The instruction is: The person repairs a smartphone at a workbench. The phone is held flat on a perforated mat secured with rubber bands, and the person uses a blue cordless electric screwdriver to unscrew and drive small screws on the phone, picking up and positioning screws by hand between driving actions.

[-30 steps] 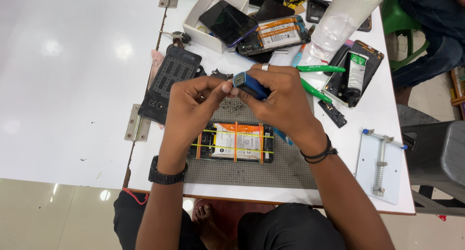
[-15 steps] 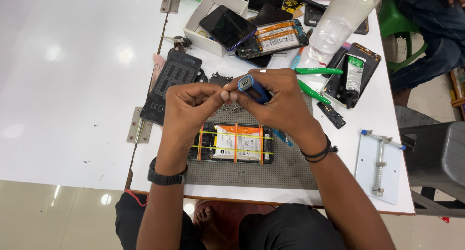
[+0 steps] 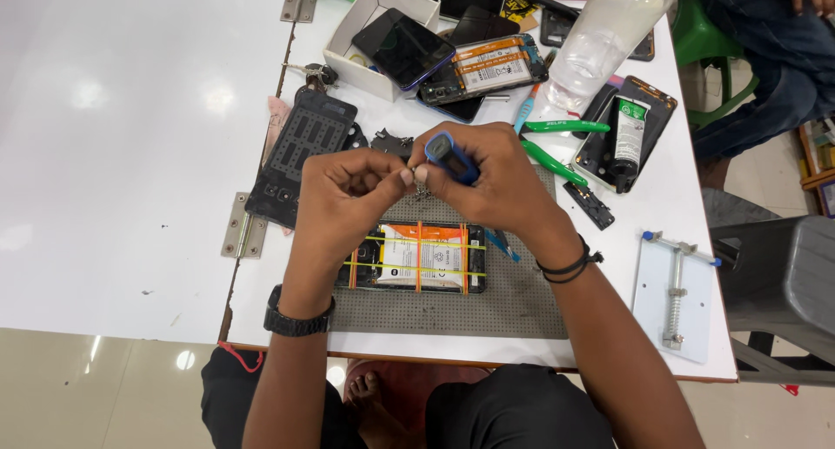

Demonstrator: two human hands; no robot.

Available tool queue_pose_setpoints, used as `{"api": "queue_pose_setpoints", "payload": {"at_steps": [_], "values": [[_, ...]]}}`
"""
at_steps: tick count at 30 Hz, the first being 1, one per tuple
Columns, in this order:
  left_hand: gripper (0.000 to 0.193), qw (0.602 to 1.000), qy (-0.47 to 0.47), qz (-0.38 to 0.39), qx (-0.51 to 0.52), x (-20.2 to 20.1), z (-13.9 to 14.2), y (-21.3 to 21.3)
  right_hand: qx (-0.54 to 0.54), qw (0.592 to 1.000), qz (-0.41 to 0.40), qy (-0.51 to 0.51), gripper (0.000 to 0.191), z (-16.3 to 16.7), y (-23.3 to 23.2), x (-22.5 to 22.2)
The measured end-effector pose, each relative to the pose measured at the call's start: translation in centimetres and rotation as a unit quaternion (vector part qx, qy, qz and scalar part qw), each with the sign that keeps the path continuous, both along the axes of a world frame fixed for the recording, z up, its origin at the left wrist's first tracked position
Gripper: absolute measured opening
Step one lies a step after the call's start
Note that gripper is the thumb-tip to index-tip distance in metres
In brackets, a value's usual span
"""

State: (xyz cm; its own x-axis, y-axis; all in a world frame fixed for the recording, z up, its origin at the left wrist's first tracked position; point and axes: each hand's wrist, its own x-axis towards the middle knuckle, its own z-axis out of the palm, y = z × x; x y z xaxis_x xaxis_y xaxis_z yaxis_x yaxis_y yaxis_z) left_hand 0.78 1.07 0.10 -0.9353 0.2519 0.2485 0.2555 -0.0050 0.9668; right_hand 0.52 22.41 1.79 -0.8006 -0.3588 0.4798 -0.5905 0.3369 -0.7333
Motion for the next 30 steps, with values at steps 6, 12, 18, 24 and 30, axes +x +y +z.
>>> {"api": "queue_pose_setpoints", "payload": {"at_steps": [6, 12, 18, 24, 30], "values": [[0.018, 1.0, 0.0, 0.024, 0.006, -0.1, 0.2, 0.4, -0.124, 0.988, 0.015, -0.096, 0.026, -0.7, 0.2, -0.6], [0.023, 1.0, -0.004, 0.008, 0.015, -0.2, 0.3, 0.4, -0.163, 0.972, -0.005, -0.166, 0.024, -0.6, 0.0, -0.7], [0.025, 0.999, -0.016, -0.009, 0.049, -0.3, 0.1, 0.2, -0.166, 0.973, -0.018, -0.161, 0.022, -0.5, 0.0, -0.8], [0.025, 1.0, -0.01, 0.009, 0.029, -0.3, 0.3, 0.2, -0.19, 0.962, -0.042, -0.192, 0.02, -0.4, -0.1, -0.7], [0.019, 0.985, 0.021, 0.12, -0.123, 0.5, 1.5, 1.1, -0.227, 0.953, -0.042, -0.194, 0.021, -0.2, 0.0, -0.7]]}}
